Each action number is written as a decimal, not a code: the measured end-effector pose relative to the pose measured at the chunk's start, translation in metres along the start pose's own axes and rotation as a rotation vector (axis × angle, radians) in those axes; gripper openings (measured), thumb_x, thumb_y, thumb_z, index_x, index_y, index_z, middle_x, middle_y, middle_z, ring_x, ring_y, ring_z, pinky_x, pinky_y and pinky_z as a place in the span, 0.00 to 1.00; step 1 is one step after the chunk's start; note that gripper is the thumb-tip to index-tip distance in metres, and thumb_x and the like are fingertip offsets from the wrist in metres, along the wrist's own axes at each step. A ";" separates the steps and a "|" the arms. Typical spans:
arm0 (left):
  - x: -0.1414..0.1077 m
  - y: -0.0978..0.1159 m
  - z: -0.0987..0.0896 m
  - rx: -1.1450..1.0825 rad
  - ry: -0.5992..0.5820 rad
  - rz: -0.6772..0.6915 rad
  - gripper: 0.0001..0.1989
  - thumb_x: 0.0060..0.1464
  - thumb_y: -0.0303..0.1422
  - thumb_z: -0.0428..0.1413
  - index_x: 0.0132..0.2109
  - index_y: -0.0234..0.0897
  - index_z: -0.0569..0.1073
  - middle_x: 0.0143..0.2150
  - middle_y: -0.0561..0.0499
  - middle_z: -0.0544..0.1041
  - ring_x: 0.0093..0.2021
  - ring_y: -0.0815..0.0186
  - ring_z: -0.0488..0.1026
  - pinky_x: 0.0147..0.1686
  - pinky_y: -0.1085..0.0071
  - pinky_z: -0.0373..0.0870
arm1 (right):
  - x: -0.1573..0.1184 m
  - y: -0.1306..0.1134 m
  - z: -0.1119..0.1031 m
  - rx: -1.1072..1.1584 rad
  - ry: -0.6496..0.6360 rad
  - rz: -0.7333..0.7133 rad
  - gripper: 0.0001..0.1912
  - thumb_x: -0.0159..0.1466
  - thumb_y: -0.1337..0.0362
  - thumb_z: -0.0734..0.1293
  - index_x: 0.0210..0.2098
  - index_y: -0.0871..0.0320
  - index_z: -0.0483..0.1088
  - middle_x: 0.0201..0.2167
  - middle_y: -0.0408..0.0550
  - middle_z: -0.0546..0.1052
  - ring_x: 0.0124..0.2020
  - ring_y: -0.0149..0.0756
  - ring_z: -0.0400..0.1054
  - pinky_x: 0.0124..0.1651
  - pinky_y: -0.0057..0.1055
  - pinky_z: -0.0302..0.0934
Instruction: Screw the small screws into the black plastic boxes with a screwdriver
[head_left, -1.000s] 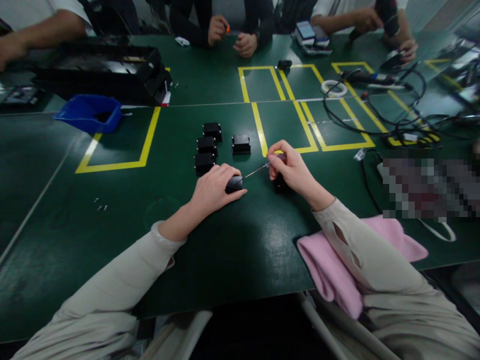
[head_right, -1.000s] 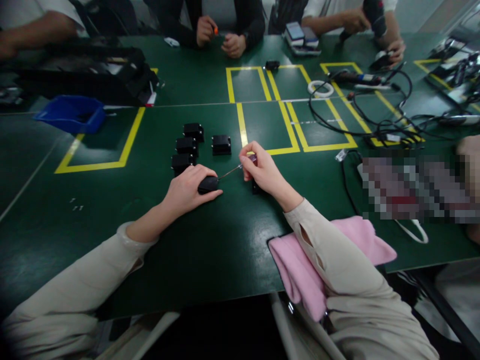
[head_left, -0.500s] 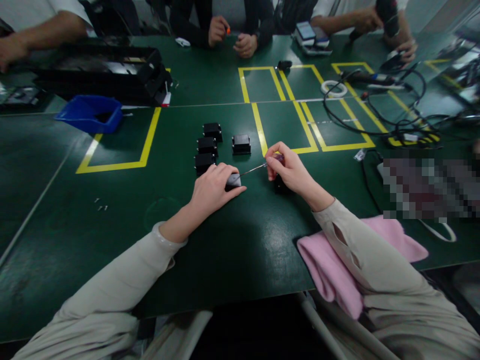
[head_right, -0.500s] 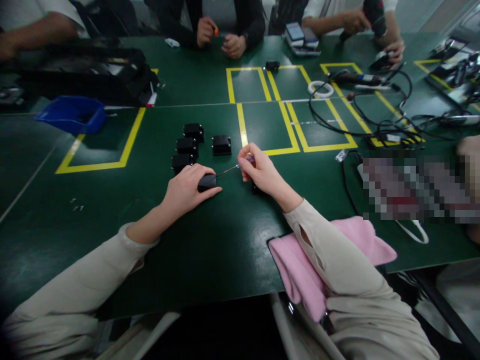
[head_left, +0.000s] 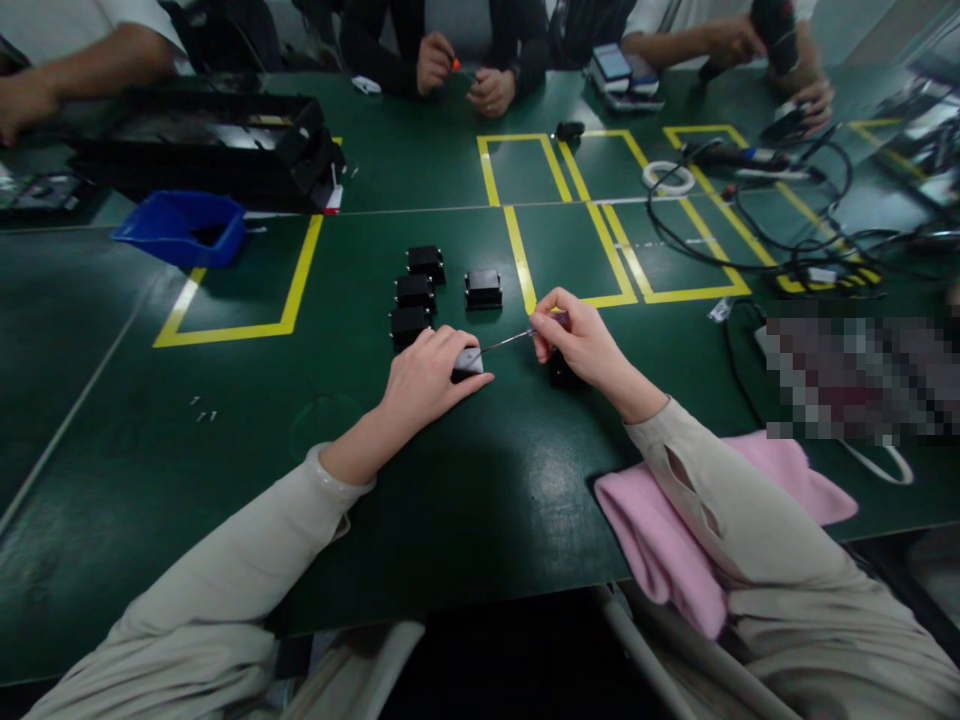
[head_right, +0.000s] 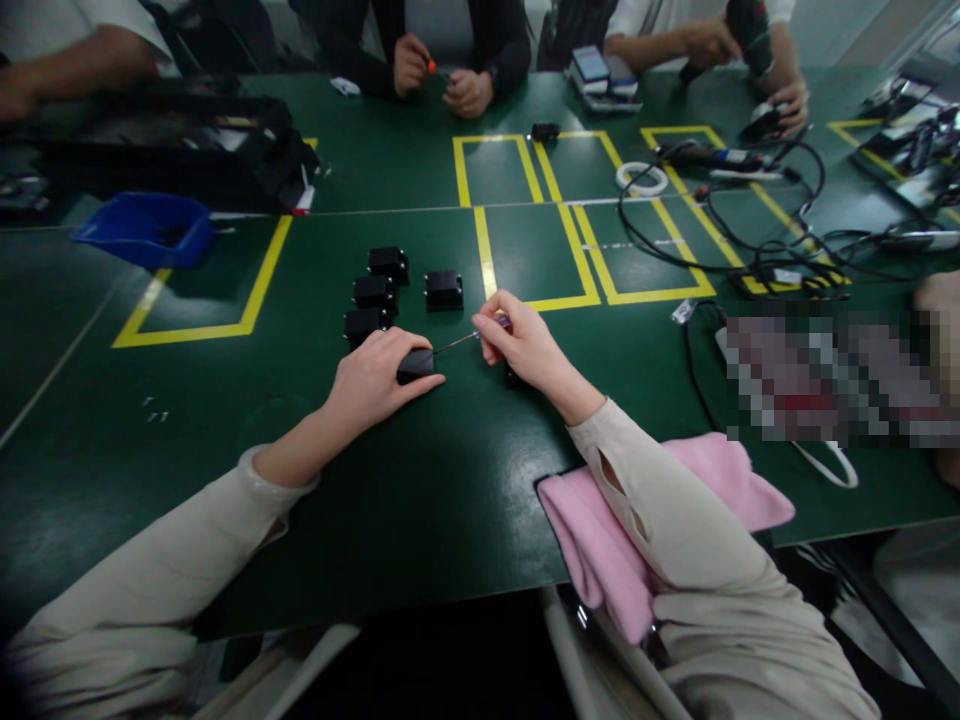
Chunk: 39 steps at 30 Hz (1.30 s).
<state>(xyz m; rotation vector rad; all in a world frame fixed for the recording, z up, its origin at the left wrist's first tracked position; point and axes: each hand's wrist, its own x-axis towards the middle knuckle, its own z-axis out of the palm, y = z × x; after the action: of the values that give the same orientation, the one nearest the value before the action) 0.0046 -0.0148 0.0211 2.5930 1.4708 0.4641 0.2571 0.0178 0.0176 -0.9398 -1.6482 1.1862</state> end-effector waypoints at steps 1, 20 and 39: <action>0.000 0.000 0.000 0.002 -0.001 0.000 0.18 0.65 0.46 0.63 0.52 0.38 0.74 0.50 0.43 0.79 0.49 0.51 0.74 0.48 0.59 0.72 | 0.000 0.000 0.000 0.003 -0.001 -0.003 0.15 0.73 0.53 0.69 0.37 0.54 0.62 0.20 0.36 0.73 0.20 0.26 0.68 0.26 0.26 0.62; 0.001 -0.004 -0.002 0.017 -0.014 0.026 0.18 0.65 0.46 0.63 0.51 0.38 0.74 0.49 0.44 0.79 0.49 0.51 0.75 0.46 0.58 0.72 | 0.000 0.004 -0.001 -0.040 -0.003 -0.013 0.12 0.74 0.56 0.67 0.39 0.53 0.61 0.18 0.32 0.67 0.19 0.28 0.67 0.26 0.27 0.59; 0.002 -0.004 -0.004 0.007 -0.027 0.022 0.18 0.64 0.47 0.63 0.51 0.40 0.74 0.49 0.44 0.79 0.49 0.51 0.75 0.46 0.59 0.72 | 0.000 0.002 -0.001 -0.003 0.018 0.024 0.11 0.70 0.58 0.70 0.42 0.53 0.63 0.24 0.36 0.73 0.23 0.28 0.70 0.27 0.28 0.63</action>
<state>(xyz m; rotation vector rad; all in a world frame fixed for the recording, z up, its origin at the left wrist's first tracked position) 0.0009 -0.0115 0.0241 2.6128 1.4398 0.4260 0.2579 0.0183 0.0159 -0.9718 -1.6288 1.1884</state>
